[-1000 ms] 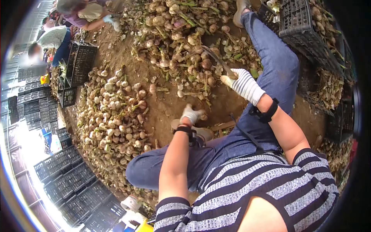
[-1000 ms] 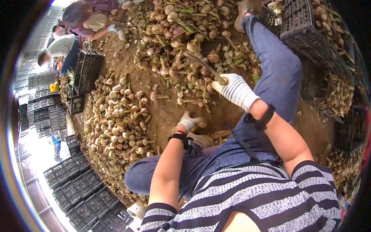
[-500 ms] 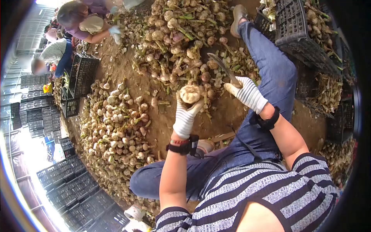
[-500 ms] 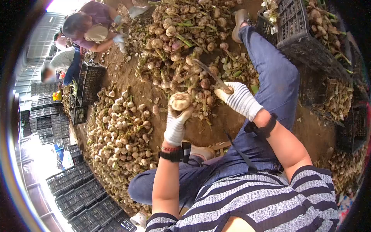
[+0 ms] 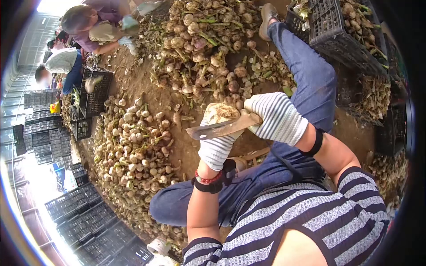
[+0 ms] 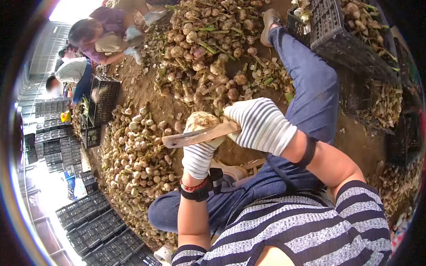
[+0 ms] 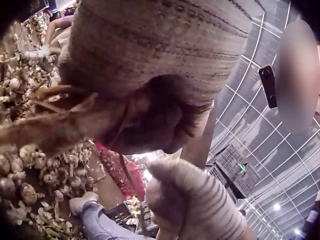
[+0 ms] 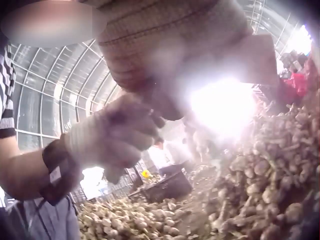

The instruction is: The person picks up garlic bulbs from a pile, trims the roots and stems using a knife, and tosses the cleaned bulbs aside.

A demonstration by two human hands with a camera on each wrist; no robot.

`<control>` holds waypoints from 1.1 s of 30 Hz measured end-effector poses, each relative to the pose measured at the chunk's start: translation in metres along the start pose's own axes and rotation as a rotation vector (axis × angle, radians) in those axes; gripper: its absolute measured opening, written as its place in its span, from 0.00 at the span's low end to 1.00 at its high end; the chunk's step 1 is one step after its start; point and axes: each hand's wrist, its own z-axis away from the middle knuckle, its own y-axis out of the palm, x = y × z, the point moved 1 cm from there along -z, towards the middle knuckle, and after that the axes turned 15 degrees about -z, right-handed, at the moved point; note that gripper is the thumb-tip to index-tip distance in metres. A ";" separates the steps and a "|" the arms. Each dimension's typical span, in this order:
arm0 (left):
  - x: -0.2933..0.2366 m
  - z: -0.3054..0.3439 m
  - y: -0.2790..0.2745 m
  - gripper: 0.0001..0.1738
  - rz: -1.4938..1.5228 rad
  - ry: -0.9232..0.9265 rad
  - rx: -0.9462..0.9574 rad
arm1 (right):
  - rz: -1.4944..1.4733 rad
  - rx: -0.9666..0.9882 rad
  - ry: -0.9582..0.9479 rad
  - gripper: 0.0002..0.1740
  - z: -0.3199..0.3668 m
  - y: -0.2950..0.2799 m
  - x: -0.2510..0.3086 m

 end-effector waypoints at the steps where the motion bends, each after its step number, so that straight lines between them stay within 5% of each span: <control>1: 0.007 0.004 0.010 0.14 0.134 0.005 -0.038 | 0.018 0.015 -0.005 0.17 0.000 0.001 0.001; 3: 0.014 0.011 0.021 0.15 0.267 0.006 -0.076 | 0.054 0.035 -0.011 0.14 -0.001 0.001 0.003; 6: 0.016 0.017 0.033 0.13 0.083 0.124 -0.199 | 0.037 0.071 0.030 0.10 -0.006 0.003 -0.008; 8: 0.018 0.014 0.039 0.14 0.316 -0.004 -0.129 | 0.032 0.039 0.008 0.08 -0.007 0.008 -0.012; 10: 0.018 0.009 0.039 0.15 0.062 0.115 -0.132 | 0.058 0.025 0.006 0.09 -0.006 0.007 -0.010; 13: 0.013 0.016 0.035 0.13 0.394 -0.101 -0.148 | -0.004 -0.011 -0.002 0.09 -0.011 0.017 -0.026; 17: 0.012 0.014 0.039 0.12 0.172 0.025 -0.202 | -0.031 -0.022 -0.009 0.09 -0.011 0.022 -0.041; 19: 0.010 0.018 0.035 0.09 0.713 -0.184 -0.085 | -0.007 -0.015 0.004 0.07 -0.013 0.025 -0.048; 20: 0.001 0.009 0.015 0.06 -0.147 0.067 -0.209 | 0.074 0.044 0.244 0.10 -0.022 0.022 -0.052; 22: -0.006 0.016 -0.018 0.08 0.063 0.225 -0.521 | 0.130 -0.009 0.560 0.15 -0.013 0.020 -0.137; 23: 0.005 0.012 -0.005 0.07 -0.123 0.234 -0.546 | 0.077 -0.055 0.505 0.14 -0.018 0.017 -0.128; 26: 0.028 0.005 0.028 0.24 1.243 -0.307 -0.127 | -0.032 -0.179 0.363 0.13 -0.015 0.022 -0.094; 27: 0.031 -0.004 0.037 0.29 2.006 -0.551 -0.139 | -0.157 -0.216 0.426 0.14 -0.015 0.023 -0.092; 28: 0.035 -0.013 0.045 0.33 2.450 -0.873 -0.246 | -0.287 -0.238 0.491 0.15 -0.012 0.026 -0.090; 31: 0.064 -0.008 0.095 0.22 1.238 -0.671 -0.698 | -0.346 -0.241 0.660 0.15 -0.004 0.039 -0.091; 32: 0.044 -0.006 0.066 0.15 1.660 -0.537 -0.606 | -0.273 -0.181 0.663 0.14 -0.007 0.042 -0.084; 33: 0.036 -0.009 0.058 0.13 1.832 -0.657 -0.633 | -0.350 -0.216 0.618 0.14 -0.007 0.046 -0.073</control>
